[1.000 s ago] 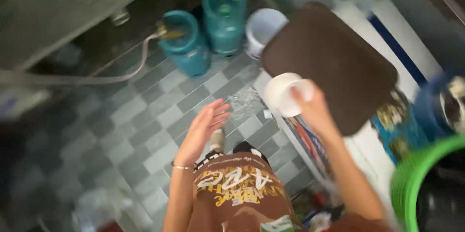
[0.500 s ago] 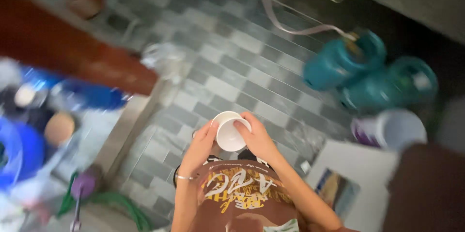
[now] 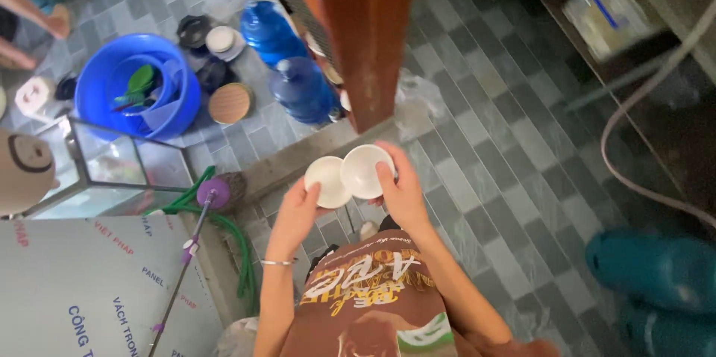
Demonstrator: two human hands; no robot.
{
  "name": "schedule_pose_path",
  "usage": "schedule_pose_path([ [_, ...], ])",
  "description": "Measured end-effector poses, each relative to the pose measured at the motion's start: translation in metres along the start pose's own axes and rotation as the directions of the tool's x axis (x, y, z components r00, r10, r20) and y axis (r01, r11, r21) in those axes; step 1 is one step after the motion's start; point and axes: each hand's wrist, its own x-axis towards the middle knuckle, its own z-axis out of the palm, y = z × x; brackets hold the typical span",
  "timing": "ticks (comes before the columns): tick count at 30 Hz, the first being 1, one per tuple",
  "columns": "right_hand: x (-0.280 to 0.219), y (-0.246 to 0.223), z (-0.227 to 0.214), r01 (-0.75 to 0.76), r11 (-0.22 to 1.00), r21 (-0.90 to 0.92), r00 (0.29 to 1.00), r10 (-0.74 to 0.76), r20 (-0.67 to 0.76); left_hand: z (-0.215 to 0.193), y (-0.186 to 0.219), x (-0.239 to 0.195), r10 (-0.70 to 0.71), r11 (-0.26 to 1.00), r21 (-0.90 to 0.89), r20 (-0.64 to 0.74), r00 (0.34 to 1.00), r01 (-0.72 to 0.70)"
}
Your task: The person organizes kitchenware in a cluttered kitchen area. They pick up white bowls and black plates from a green basket and place them onto a wooden shelf. They also handle black bowls and a brown tray, moving them between the floor, a metal rack, and the shelf.
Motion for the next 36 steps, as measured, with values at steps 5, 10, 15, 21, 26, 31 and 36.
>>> schedule_pose_path([
  [5,0.061,-0.035,0.055,0.064,0.992,0.108,0.997,-0.068,0.032,-0.071,0.040,0.047,0.066,0.996,-0.046,-0.132,0.989,-0.073],
  [10,0.130,-0.045,0.101,0.130,0.987,0.089,0.991,-0.132,0.015,-0.129,0.069,0.111,0.042,0.997,-0.057,-0.119,0.992,-0.049],
  [15,0.193,-0.033,0.151,0.090,0.982,0.164,0.995,-0.082,-0.058,-0.182,0.085,0.185,-0.028,0.995,-0.094,-0.055,0.998,0.022],
  [21,0.258,-0.042,0.217,-0.012,0.973,0.229,1.000,0.015,-0.013,-0.248,0.108,0.250,0.035,0.997,-0.060,-0.052,0.998,-0.038],
  [26,0.305,-0.069,0.253,0.013,0.957,0.291,0.998,0.005,-0.061,-0.287,0.151,0.304,-0.006,1.000,-0.014,0.018,1.000,0.006],
  [31,0.368,-0.086,0.282,0.232,0.893,0.385,0.962,-0.153,-0.225,-0.312,0.203,0.389,-0.019,0.994,-0.101,0.231,0.973,0.043],
  [36,0.417,-0.089,0.304,0.415,0.860,0.295,0.878,-0.294,-0.379,-0.330,0.246,0.476,-0.055,0.998,0.012,0.465,0.883,0.056],
])
